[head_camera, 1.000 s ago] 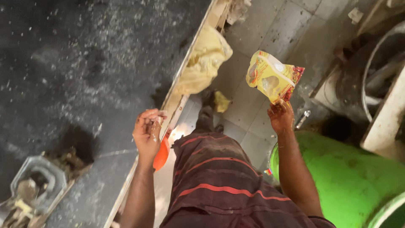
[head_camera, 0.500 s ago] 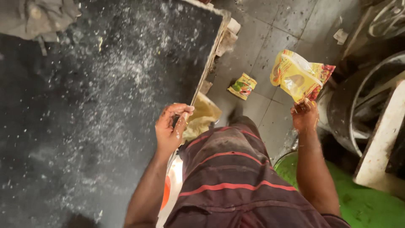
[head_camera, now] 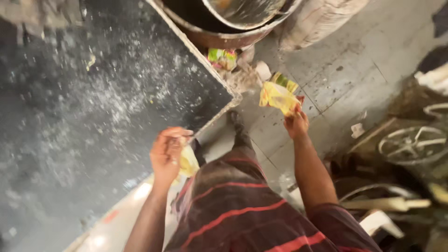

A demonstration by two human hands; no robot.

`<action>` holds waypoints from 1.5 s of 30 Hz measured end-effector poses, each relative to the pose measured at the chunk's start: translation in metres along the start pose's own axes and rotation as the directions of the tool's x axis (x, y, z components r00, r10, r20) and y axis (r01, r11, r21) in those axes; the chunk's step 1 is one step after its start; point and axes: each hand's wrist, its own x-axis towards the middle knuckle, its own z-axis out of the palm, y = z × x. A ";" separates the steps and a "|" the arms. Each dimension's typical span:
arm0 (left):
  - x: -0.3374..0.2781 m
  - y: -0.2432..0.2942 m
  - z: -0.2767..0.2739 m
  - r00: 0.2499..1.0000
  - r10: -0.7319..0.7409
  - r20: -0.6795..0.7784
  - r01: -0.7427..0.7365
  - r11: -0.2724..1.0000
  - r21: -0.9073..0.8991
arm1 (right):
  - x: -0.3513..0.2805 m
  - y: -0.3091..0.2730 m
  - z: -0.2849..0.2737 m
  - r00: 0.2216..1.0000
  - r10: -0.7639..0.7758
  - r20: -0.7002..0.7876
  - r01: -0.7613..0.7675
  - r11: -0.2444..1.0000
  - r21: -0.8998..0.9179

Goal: The person scoops flour from a bucket and pours it onto a yellow dough mass on a metal table. They then add green and red seasoning from packets and knead the mixture by hand, incorporating the ingredients into a uniform dough.

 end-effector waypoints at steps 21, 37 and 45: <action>-0.031 -0.041 0.143 0.922 -0.036 -0.386 0.148 0.953 0.263 | 0.155 -0.017 0.083 0.724 0.652 0.227 -0.618 0.759 -0.208; 0.087 -0.073 0.200 0.810 0.456 -0.369 0.148 0.450 0.881 | 0.249 -0.049 0.040 0.700 0.688 0.194 -0.492 0.661 -0.567; 0.142 -0.110 0.214 0.704 0.530 -0.473 0.389 0.271 0.881 | 0.362 -0.008 0.060 0.670 0.741 -0.046 -0.580 0.484 -0.655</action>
